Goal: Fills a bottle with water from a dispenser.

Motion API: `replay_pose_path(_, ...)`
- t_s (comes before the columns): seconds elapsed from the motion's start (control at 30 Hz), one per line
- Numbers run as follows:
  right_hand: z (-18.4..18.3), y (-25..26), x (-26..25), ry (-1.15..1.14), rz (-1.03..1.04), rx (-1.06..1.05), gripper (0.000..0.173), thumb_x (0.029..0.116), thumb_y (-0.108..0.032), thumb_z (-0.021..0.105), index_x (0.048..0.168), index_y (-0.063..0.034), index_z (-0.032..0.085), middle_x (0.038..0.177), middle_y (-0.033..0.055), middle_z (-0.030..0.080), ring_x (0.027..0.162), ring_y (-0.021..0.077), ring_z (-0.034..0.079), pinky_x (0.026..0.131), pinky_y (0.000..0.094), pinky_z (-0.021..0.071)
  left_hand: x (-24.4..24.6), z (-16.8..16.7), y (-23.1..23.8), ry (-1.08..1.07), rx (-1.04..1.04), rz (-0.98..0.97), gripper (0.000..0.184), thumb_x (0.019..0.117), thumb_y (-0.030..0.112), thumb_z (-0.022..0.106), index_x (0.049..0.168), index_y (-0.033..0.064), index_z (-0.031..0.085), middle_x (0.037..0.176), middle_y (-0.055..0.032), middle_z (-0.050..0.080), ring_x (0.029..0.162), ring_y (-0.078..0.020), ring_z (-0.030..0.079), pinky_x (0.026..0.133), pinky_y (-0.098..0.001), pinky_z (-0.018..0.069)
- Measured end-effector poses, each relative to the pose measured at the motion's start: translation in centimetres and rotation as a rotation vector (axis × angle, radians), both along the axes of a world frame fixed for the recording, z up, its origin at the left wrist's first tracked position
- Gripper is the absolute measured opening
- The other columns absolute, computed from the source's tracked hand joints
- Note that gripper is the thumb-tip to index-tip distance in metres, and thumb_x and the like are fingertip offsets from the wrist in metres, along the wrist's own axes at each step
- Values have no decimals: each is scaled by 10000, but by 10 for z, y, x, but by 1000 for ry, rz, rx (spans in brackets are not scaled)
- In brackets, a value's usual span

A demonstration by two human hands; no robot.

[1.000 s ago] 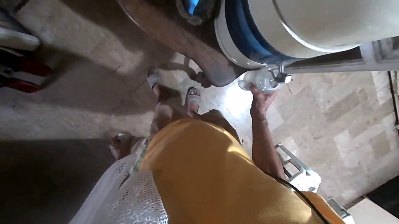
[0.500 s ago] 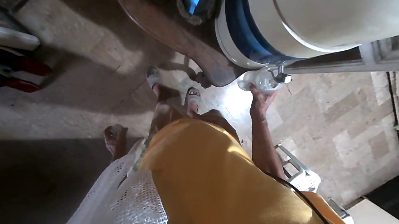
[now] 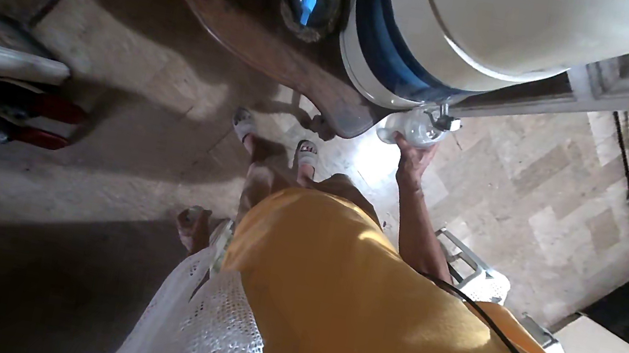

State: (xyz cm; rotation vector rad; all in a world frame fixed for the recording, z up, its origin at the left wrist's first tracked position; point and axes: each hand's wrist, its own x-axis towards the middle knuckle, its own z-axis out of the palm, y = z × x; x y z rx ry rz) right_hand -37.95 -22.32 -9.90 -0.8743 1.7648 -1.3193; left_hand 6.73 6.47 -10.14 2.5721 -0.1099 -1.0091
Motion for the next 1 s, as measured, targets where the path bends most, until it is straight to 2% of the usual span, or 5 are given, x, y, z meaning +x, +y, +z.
replay_pose_path(0.57, 3, 0, 0, 35, 19, -12, 1105, 574, -96, 944, 1475, 36, 316, 1355, 214, 574, 1231, 261, 615, 1022, 425, 562, -2, -3, -3, 23, -30, 48, 728, 839, 269, 818, 1451, 38, 498, 1375, -273, 573, 1242, -401, 576, 1032, -576, 467)
replay_pose_path(0.77, 5, 0, 1, 52, 14, 13, 1088, 583, -107, 940, 1472, 30, 329, 1356, 212, 573, 1236, 256, 609, 1027, 419, 554, -7, 16, -15, 35, 16, 40, 717, 862, 257, 799, 1466, 36, 483, 1402, -272, 557, 1281, -398, 551, 1053, -559, 446)
replay_pose_path(0.83, 4, 0, 0, 45, 14, 8, 1100, 575, -98, 942, 1475, 32, 322, 1356, 214, 572, 1237, 256, 609, 1026, 419, 557, -4, 8, -7, 27, -12, -6, 716, 866, 279, 796, 1456, 16, 486, 1376, -288, 565, 1259, -404, 562, 1039, -557, 458)
replay_pose_path(0.9, 4, 0, 0, 46, 24, 3, 1106, 576, -93, 940, 1478, 34, 311, 1361, 209, 567, 1243, 251, 604, 1033, 413, 551, 5, -18, 14, -53, -62, -122, 701, 843, 340, 788, 1389, -28, 549, 1257, -310, 626, 1148, -426, 617, 959, -568, 505)
replay_pose_path(1.0, 2, -1, -1, 51, 22, -2, 1123, 568, -99, 947, 1483, 27, 307, 1369, 211, 563, 1243, 257, 607, 1032, 421, 555, 4, -10, 2, 35, 9, -12, 695, 855, 288, 806, 1432, 30, 518, 1341, -279, 593, 1243, -413, 574, 1035, -579, 460)
